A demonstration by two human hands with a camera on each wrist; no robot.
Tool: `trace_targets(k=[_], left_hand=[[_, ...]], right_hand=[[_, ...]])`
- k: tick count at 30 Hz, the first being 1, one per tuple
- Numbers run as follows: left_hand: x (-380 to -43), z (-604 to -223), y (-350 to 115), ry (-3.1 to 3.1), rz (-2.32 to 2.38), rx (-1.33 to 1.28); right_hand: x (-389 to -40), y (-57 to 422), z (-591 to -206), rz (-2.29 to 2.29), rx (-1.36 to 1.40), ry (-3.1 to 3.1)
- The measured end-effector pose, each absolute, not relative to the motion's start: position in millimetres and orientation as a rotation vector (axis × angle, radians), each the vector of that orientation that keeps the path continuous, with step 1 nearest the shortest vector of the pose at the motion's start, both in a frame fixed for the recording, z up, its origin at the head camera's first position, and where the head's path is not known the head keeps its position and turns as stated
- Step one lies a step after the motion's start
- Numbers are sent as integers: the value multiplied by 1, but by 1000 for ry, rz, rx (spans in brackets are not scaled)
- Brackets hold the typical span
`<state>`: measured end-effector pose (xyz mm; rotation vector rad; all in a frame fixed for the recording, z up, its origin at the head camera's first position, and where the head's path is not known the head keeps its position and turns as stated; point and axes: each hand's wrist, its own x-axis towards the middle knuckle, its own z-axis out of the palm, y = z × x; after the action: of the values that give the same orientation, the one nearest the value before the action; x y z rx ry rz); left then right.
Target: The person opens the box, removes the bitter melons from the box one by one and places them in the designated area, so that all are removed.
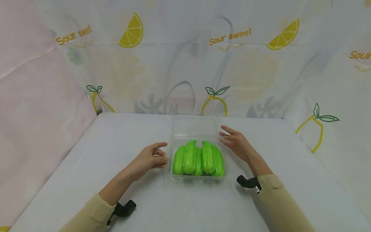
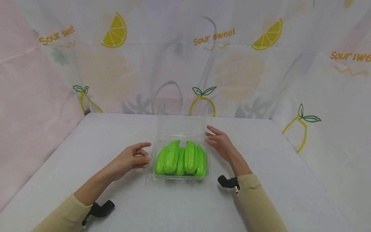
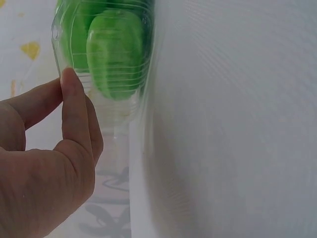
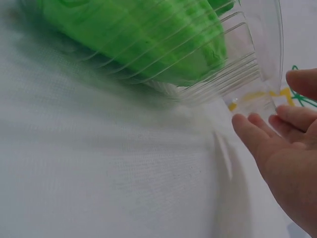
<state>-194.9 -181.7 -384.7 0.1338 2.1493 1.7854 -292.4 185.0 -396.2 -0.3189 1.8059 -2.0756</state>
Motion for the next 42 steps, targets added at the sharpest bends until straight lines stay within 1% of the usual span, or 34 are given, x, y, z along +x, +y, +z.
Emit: trace_targets(k=[25,35,42], left_hand=[[-195,-389,-183,2094,1806,150],[-196,-388,-182,2105,1790,127],[-194,-387,-182,2087,1798,135]], right_hand=[[-290,186,-410,-2073,-313,1774],[-285,192,-409,-2021,-298,1945],[-278,195,-402,-2083,-293,1987]])
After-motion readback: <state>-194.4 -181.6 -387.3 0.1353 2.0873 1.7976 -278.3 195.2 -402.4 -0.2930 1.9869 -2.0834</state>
